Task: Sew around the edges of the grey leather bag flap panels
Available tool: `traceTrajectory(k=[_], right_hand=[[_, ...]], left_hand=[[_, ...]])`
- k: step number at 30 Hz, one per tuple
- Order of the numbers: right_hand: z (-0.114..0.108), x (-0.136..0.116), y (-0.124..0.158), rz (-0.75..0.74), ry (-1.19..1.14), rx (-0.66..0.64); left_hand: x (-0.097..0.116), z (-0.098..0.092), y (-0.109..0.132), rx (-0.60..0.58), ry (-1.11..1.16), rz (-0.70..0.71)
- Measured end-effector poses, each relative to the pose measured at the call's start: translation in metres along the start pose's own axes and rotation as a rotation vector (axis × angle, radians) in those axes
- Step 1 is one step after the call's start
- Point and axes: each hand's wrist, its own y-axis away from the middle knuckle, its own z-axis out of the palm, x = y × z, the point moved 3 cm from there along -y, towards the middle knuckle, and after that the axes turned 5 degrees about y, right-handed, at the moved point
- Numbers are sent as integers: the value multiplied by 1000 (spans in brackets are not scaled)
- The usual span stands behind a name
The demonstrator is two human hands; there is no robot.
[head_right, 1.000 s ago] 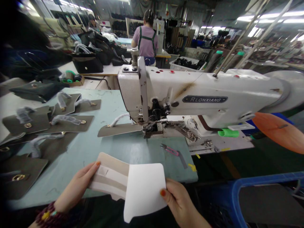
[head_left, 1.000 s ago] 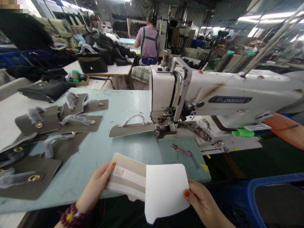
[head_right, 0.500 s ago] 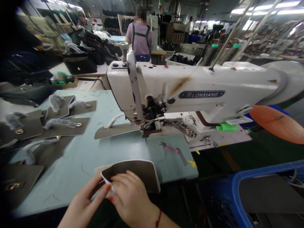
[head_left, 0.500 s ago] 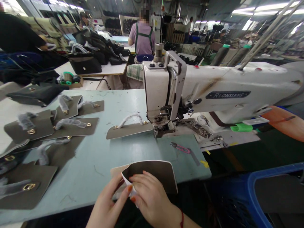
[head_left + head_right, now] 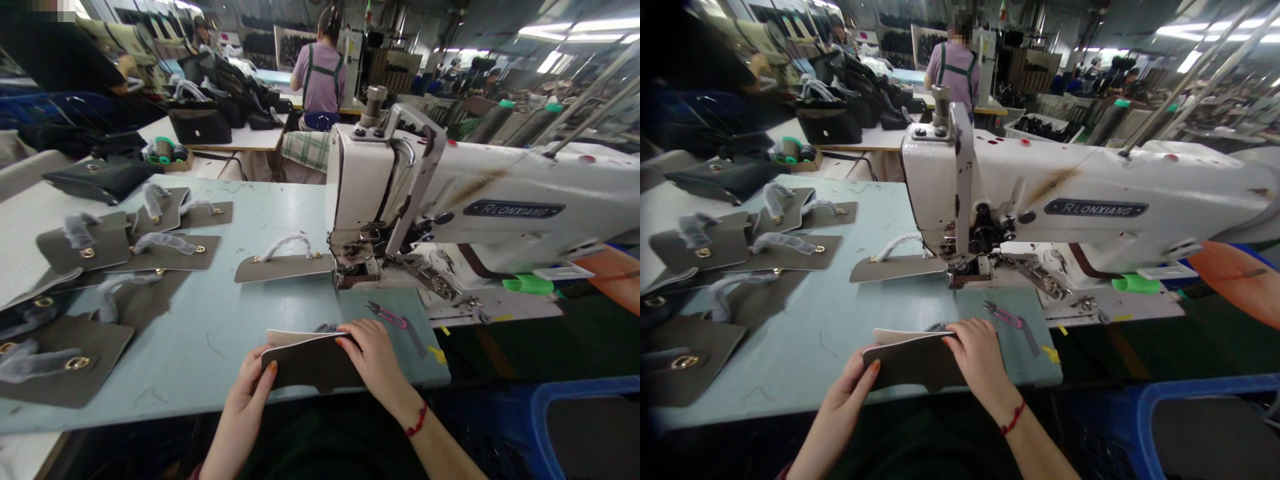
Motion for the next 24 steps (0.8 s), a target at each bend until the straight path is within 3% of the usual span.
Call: traceTrajectory(k=[3,8,10,18,24], right_hand=[[-4,6,-1,-5,-182,-23],[1,19,0,43,-462,-96],[3,25,2,84,-560,-134],[15,34,35,343,-827,-243],[18,26,58,303,-818,-238]], left_hand=[[1,-5,-5,134,-102,127],[3,-3,-15,-82,80,-97],[6,-3,-16,-94,135,-129],[39,-6,-9,-96,188,-28],[62,-6,0,-84,9,97]])
